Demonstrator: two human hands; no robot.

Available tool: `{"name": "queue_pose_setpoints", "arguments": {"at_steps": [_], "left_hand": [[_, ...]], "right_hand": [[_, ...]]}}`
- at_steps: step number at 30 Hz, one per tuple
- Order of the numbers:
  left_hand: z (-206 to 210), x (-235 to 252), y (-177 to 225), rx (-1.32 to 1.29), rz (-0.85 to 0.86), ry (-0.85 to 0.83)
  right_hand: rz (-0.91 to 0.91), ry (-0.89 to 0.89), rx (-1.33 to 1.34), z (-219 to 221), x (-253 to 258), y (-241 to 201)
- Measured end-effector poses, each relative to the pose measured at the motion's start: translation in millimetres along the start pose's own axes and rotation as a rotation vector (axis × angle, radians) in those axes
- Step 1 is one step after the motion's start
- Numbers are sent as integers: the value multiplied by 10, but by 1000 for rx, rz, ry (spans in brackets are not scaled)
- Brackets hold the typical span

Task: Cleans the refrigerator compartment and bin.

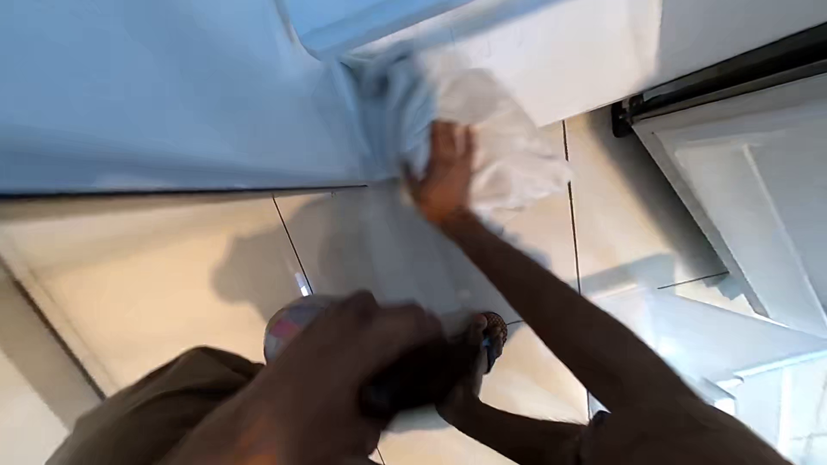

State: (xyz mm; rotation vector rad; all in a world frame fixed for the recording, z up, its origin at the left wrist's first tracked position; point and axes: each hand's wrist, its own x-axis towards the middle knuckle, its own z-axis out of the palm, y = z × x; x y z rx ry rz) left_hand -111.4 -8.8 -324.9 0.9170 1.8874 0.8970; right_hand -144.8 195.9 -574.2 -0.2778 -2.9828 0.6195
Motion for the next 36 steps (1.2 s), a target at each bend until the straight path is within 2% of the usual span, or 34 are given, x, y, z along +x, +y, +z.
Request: {"name": "queue_pose_setpoints", "arguments": {"at_steps": [2,4,5,6,8,10,12,14,15,17,19,21,23,24,25,28,30,32,34,36], "left_hand": [[57,155,-168,-98,-179,212],[78,377,-372,-251,-261,396],[134,442,-441,-338,-285,446],[203,522,-511,-422,-303,487],[247,745,-662,-518,-301,613],[295,886,-694,-581,-424,744],[295,1071,-690,-545,-622,857],[361,1150,-717,-486,-734,895],[404,1137,-727,-455,-712,911],[425,1113,-764,-455,-523,926],[424,1074,-771,-514,-376,883],[386,1082,-754,-549,-427,884],[364,1061,-756,-534,-541,877],[364,1051,-734,-540,-581,878],[345,1067,-715,-537,-589,884],[336,1078,-689,-558,-525,865],[303,1103,-675,-635,-459,808],[307,1134,-677,-621,-553,804],[314,1134,-671,-558,-656,805],[298,1165,-678,-552,-580,825]], "right_hand": [[-227,-123,-12,25,-126,-56],[-327,-163,-73,-198,34,286],[-240,-176,-85,-363,-36,522],[-83,-163,-88,-555,-151,785],[210,-101,-70,-896,-75,1270],[386,-98,-52,-1065,-141,1515],[372,-37,-17,-1126,-122,1608],[388,36,15,-1125,-62,1609],[411,75,26,-1085,-46,1615],[431,178,54,-1004,101,1651],[346,220,11,-1014,189,1645],[67,148,-26,-1077,282,1599],[-98,-56,-82,-1092,274,1518],[-58,-126,-104,-1111,174,1497],[75,-156,-126,-1175,22,1493],[599,-388,-217,-1451,-392,1660],[740,-466,-252,-1728,-576,1842],[759,-421,-241,-1936,-721,1975],[846,-262,-89,-2004,-820,1988],[902,-37,176,-1935,-795,1938]]}}
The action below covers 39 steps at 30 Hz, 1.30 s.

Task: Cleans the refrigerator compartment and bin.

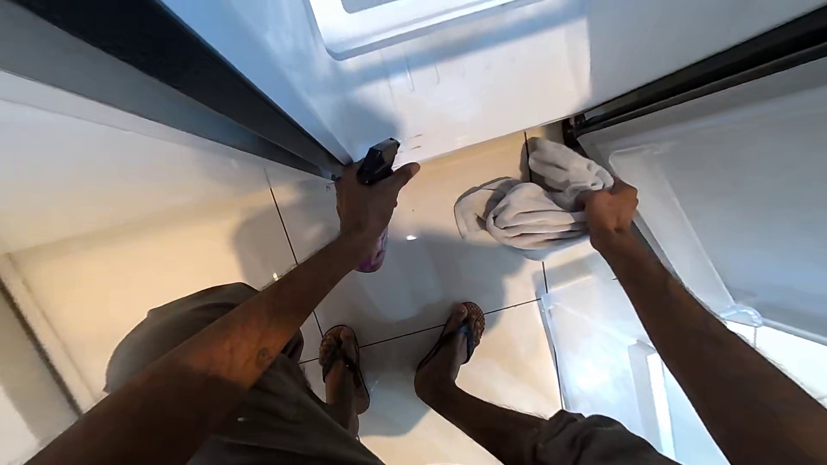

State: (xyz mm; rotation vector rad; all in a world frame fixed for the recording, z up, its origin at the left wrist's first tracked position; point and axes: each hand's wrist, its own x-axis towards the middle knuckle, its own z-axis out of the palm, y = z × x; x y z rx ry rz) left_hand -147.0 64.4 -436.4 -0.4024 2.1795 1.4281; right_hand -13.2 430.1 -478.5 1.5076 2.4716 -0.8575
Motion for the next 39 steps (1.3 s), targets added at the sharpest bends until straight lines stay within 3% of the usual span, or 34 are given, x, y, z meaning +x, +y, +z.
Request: {"name": "queue_pose_setpoints", "arguments": {"at_steps": [3,7,10,12,15,20,23,27,31,35,39], "left_hand": [[11,24,-116,-26,188,-131],[34,-64,-55,62,38,11],[1,-68,-82,-6,241,-79],[-40,-182,-45,46,285,-89],[1,-174,-4,20,235,26],[40,-170,80,-161,442,-193],[40,-285,175,-182,389,-117],[-48,-264,179,-145,447,-167],[-28,-199,207,-191,379,-34],[-119,-230,206,-145,423,-259],[-47,-317,329,-150,371,-135]], "right_hand": [[-33,3,360,125,-53,-161],[-134,21,700,225,-77,-377],[-247,78,823,268,-81,-514],[-301,87,862,273,-105,-565],[-331,100,906,280,-141,-639],[-200,285,1007,289,-98,-679],[-216,337,985,297,-26,-595],[-234,327,962,335,-25,-614],[-262,296,976,422,-1,-721],[-222,301,997,514,31,-798],[-200,340,987,597,86,-706]]}}
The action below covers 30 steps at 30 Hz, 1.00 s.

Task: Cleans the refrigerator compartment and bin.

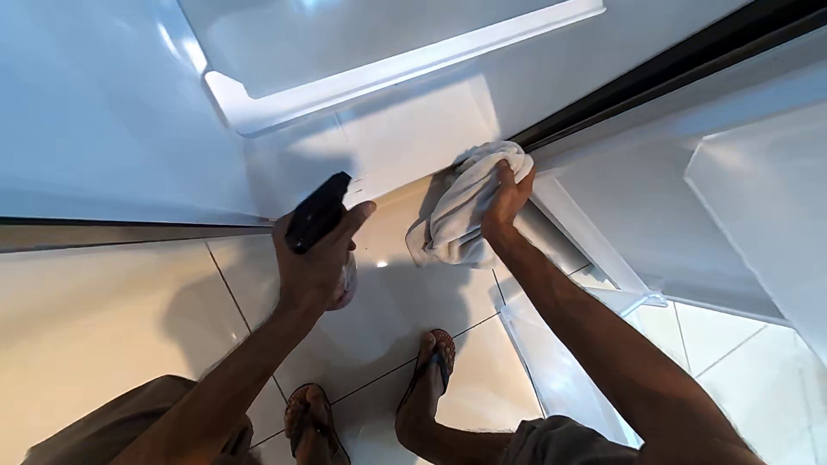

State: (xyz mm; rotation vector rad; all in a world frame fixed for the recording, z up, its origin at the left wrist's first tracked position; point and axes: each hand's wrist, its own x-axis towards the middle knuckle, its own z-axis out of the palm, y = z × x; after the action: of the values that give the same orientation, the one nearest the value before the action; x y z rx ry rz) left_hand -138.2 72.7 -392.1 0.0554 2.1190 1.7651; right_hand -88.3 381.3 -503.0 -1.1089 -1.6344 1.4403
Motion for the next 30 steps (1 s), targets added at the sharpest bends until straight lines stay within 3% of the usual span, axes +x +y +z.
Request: {"name": "queue_pose_setpoints", "arguments": {"at_steps": [5,9,13,18,21,23,26,30], "left_hand": [[1,77,-40,9,114,-163],[90,31,22,42,66,-74],[120,117,14,-29,97,-241],[345,104,93,32,48,-76],[344,148,-7,49,144,-69],[264,171,-103,126,185,29],[177,168,-107,165,115,207],[90,70,-134,116,68,125]], "right_hand": [[-11,-22,-13,51,-8,23],[-17,-27,-9,-8,3,111],[37,-97,-53,-199,-146,241],[102,-100,-35,-313,-171,337],[111,-129,-51,-349,-112,273],[90,-128,-58,-320,-107,287],[24,-96,-33,-250,-103,274],[-104,-127,-45,-97,-86,193]]}}
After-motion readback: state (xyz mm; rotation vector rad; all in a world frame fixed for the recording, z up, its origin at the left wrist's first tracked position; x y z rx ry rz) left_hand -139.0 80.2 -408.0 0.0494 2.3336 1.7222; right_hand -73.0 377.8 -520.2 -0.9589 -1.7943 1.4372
